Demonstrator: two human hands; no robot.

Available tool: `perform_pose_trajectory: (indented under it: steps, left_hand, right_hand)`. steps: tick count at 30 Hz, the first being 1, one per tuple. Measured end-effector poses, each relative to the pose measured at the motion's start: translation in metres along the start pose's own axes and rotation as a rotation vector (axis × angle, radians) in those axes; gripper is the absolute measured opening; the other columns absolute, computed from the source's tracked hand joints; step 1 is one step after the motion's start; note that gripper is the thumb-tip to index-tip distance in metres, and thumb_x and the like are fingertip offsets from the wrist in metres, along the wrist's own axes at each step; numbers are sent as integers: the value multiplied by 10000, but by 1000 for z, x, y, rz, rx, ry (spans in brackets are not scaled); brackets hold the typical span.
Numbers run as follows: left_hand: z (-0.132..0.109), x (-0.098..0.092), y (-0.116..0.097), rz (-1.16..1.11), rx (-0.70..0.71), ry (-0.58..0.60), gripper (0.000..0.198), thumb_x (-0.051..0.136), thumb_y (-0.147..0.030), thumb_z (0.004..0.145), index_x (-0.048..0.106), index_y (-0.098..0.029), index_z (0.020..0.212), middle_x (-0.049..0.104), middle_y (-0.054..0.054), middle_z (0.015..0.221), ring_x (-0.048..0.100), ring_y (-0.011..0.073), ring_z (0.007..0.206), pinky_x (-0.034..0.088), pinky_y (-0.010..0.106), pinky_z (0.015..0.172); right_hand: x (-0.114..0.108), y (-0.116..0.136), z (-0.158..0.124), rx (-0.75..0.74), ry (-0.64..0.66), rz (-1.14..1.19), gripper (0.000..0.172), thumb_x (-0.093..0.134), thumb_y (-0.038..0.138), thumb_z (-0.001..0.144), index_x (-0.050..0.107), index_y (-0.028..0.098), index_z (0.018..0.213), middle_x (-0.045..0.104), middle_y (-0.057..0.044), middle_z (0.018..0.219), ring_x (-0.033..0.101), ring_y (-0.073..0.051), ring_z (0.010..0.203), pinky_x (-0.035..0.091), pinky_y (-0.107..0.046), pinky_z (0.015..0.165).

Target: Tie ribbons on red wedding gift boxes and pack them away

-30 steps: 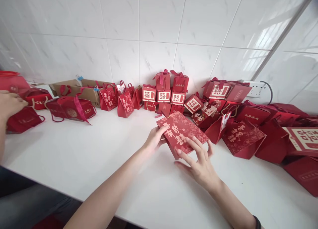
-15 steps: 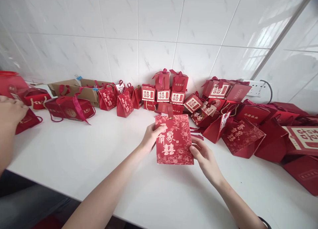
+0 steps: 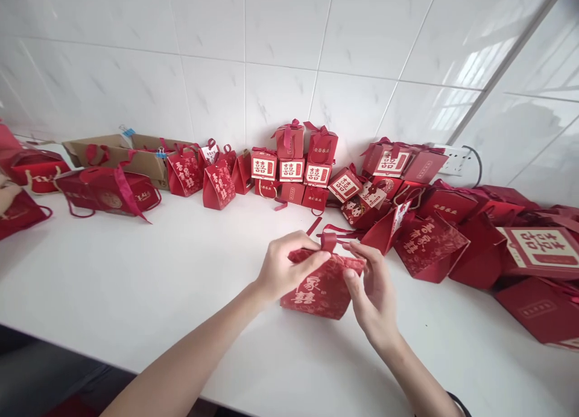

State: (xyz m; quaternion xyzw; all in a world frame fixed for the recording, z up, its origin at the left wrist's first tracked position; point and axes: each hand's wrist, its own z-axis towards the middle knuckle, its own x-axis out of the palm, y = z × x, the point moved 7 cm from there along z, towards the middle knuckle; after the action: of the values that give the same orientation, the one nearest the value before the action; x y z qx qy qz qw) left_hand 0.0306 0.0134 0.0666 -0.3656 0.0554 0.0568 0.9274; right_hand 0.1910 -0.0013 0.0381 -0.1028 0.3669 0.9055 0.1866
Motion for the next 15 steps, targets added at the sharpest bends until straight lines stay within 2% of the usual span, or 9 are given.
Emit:
perform_pose_trajectory:
  steps: [3,4,7,15]
  left_hand:
    - [-8,11,-6,-11,96,33,145,651,-238,796,618,-164,675,616,4,645,562,99,580,447,207,569]
    - [-9,13,-5,-15,98,31,148,648,-240,798,617,-164,675,613,4,641,561,100,576,448,208,568]
    - [-10,13,-2,-21,56,16,174,643,-267,800,616,-168,658,609,7,629,561,109,571,455,221,575]
    - [-12,13,8,-27,-169,35,216,651,-366,776,661,-199,639,636,16,633,566,135,564,462,249,597]
  right_hand:
    - [-4,12,1,-26,-35,15,47,542,255,878,566,234,911,604,-21,875,583,-159,811,494,-293,723]
    - [-4,14,1,-27,-29,22,27,549,240,874,564,227,856,602,-10,819,580,-145,760,490,-271,684]
    - [-3,16,2,-17,-7,48,52,565,226,863,564,221,812,623,2,765,593,-134,704,492,-252,644]
    - [-1,15,3,86,-13,86,103,592,281,835,554,230,755,651,7,716,616,-146,656,511,-256,611]
